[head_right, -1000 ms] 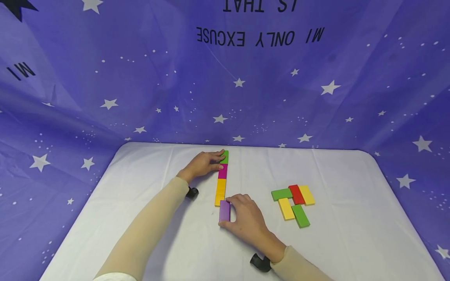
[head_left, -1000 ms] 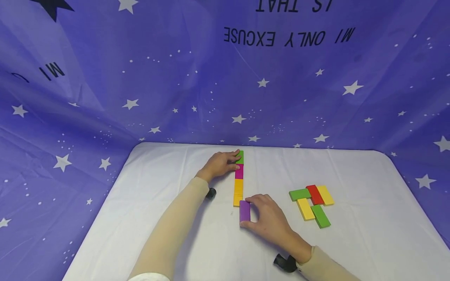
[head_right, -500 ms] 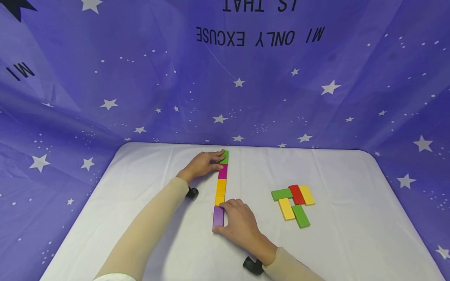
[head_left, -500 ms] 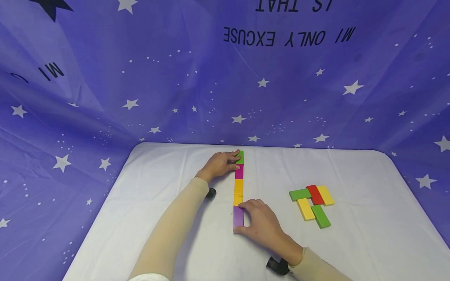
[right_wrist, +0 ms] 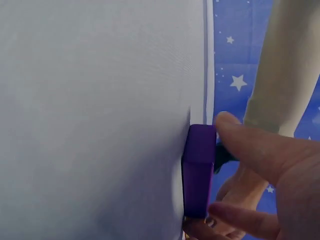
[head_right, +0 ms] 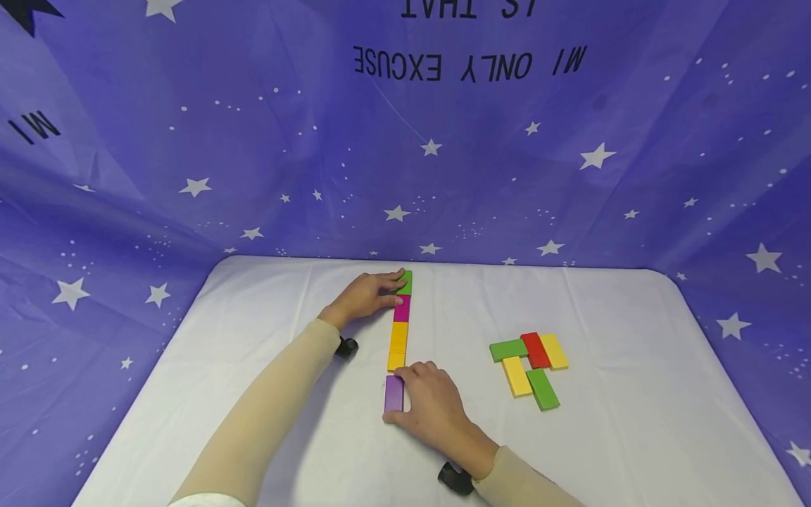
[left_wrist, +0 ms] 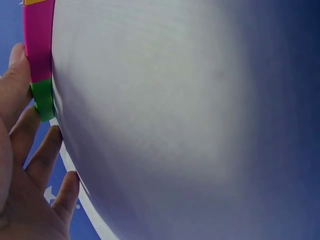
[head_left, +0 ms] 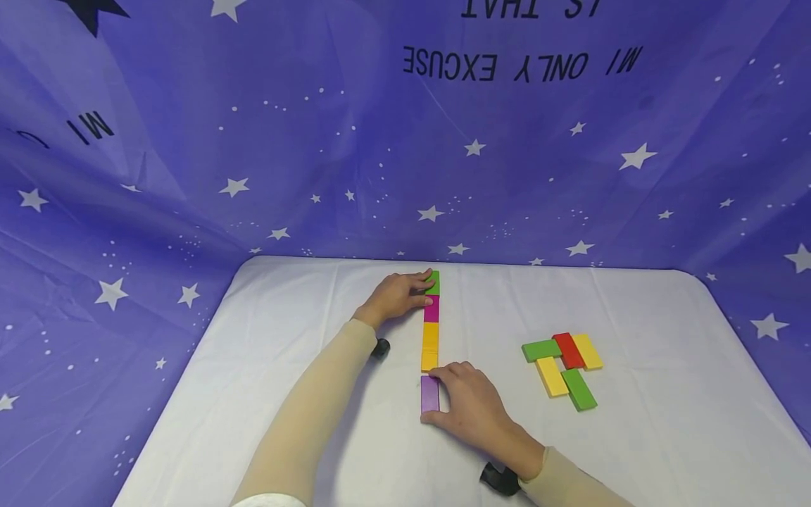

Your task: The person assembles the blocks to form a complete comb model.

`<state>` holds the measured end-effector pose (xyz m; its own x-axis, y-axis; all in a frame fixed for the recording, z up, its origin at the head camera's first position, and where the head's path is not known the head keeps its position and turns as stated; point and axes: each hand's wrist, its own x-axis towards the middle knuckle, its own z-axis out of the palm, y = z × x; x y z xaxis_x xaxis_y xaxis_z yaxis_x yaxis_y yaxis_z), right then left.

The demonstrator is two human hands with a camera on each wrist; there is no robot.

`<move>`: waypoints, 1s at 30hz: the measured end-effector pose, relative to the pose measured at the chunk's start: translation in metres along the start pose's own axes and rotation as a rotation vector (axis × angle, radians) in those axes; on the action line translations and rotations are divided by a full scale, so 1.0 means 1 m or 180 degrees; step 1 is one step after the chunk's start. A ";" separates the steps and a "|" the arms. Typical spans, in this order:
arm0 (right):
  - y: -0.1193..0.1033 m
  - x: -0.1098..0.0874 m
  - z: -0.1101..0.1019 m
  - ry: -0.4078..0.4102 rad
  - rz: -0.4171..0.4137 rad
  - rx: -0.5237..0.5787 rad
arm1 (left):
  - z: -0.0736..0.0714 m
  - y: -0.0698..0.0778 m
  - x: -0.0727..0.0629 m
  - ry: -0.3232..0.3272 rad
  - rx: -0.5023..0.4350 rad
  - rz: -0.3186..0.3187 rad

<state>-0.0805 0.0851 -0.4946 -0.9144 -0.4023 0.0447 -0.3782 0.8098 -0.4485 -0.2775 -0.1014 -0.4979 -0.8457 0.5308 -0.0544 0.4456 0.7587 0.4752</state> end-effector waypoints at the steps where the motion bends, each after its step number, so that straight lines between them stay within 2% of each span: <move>1: 0.001 -0.001 -0.001 -0.0009 -0.0013 0.0003 | 0.000 0.000 0.000 0.0000 -0.0003 0.0003; 5: 0.006 -0.005 -0.005 -0.0048 -0.0096 -0.0048 | -0.001 0.000 0.000 0.0005 0.0001 0.0021; 13: 0.011 -0.010 -0.006 0.0102 -0.0437 -0.0173 | -0.002 0.001 -0.001 0.0006 -0.0009 0.0018; 23: 0.008 -0.009 -0.003 0.0203 -0.0404 -0.0257 | -0.003 0.001 -0.001 0.0022 -0.0043 0.0031; 30: 0.007 -0.009 -0.005 0.0164 -0.0383 -0.0232 | -0.001 0.001 -0.001 0.0013 -0.0045 0.0034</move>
<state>-0.0756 0.0965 -0.4942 -0.8674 -0.4773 0.1408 -0.4932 0.7867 -0.3713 -0.2761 -0.1017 -0.4963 -0.8421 0.5373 -0.0455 0.4506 0.7475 0.4881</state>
